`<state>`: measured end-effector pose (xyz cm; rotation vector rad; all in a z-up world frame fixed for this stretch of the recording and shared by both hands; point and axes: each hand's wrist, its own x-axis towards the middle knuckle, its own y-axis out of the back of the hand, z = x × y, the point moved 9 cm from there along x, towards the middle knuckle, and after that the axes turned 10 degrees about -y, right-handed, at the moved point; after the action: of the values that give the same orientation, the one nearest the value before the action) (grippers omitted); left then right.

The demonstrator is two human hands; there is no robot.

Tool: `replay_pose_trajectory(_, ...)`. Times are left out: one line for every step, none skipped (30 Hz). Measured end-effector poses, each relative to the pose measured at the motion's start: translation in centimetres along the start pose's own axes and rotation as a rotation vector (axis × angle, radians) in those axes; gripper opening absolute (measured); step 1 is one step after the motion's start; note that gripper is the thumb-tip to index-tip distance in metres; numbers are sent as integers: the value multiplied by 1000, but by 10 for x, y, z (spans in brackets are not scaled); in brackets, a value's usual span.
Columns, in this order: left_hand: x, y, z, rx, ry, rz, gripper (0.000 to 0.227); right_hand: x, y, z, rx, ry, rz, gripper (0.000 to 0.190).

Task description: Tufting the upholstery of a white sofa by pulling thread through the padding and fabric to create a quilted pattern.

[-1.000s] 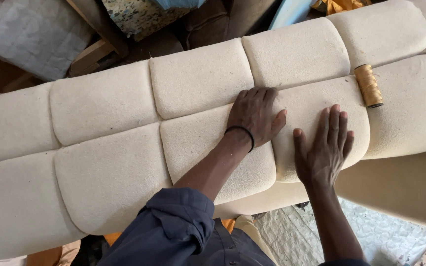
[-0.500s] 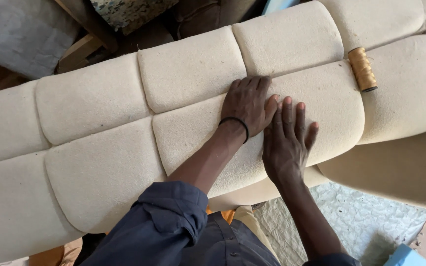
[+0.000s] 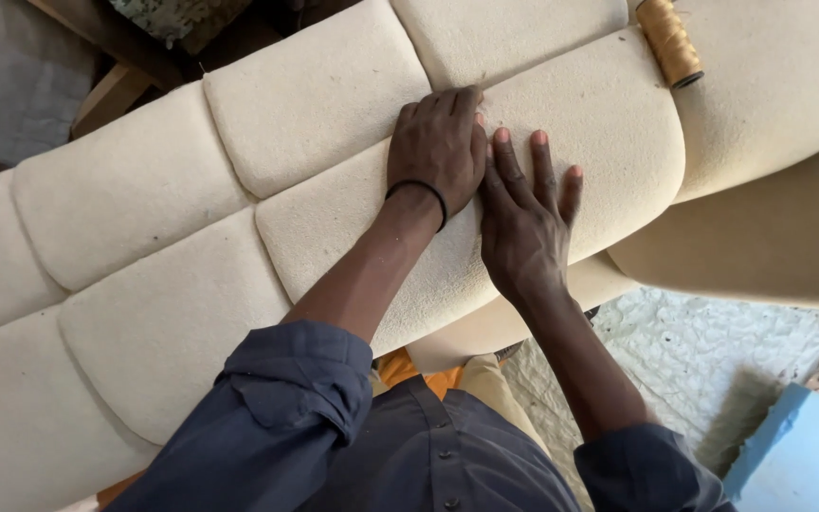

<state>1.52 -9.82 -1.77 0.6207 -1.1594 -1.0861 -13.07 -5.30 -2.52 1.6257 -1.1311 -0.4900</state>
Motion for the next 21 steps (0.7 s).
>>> replay_pose_trajectory(-1,-1,0,8,1,2,32,-1,-1,1,3,-10,-12,55)
replay_pose_trajectory(-1,0,1,5,-4,-3,32,-1,0,1,2,-17,-11,55)
replay_pose_trajectory(-1,2,1,0,-4,-3,31,-1,1,0,3,-13,-11,55)
replay_pose_trajectory(-1,5,2,-4,-3,-4,30,-1,2,-1,2,-9,-11,56)
replay_pose_trajectory(-2,4,3,-8,-7,-8,30,-3,5,4,1,-16,-11,56)
replay_pose_trajectory(-2,5,3,-15,-20,2,29,-4,8,4,-17,26,8,55)
replay_pose_trajectory(-2,6,3,-23,-34,12,28,-4,11,4,-36,68,27,56)
replay_pose_trajectory(-1,7,4,-28,-38,9,28,-3,16,11,-40,62,27,56)
replay_pose_trajectory(0,9,5,-32,-35,8,27,-2,15,24,-55,-7,-45,72)
replay_pose_trajectory(0,10,4,-32,-30,8,26,0,12,35,-69,-73,-118,91)
replay_pose_trajectory(0,9,3,-35,-32,6,26,-2,13,43,-70,-77,-118,91)
replay_pose_trajectory(-1,7,2,-29,-31,7,29,-3,18,50,-79,-80,-79,104)
replay_pose_trajectory(-1,6,2,-23,-31,7,31,-5,23,56,-88,-83,-41,118)
replay_pose_trajectory(-1,7,2,-23,-31,6,31,-7,23,58,-87,-83,-41,118)
replay_pose_trajectory(-2,6,2,-23,-28,0,30,-10,25,60,-76,-99,-27,119)
replay_pose_trajectory(-1,6,2,-24,-28,-3,30,-11,27,64,-68,-114,-9,119)
replay_pose_trajectory(0,6,2,-25,-30,-2,30,-13,25,65,-69,-115,-7,119)
replay_pose_trajectory(-1,6,2,-20,-29,-1,28,-15,22,67,-69,-138,-11,120)
replay_pose_trajectory(-1,6,2,-14,-29,0,27,-18,20,69,-69,-161,-15,120)
replay_pose_trajectory(-1,7,2,-14,-31,2,27,-19,20,67,-70,-160,-13,120)
replay_pose_trajectory(0,7,2,-6,-32,-1,28,-20,19,67,-61,-184,-21,120)
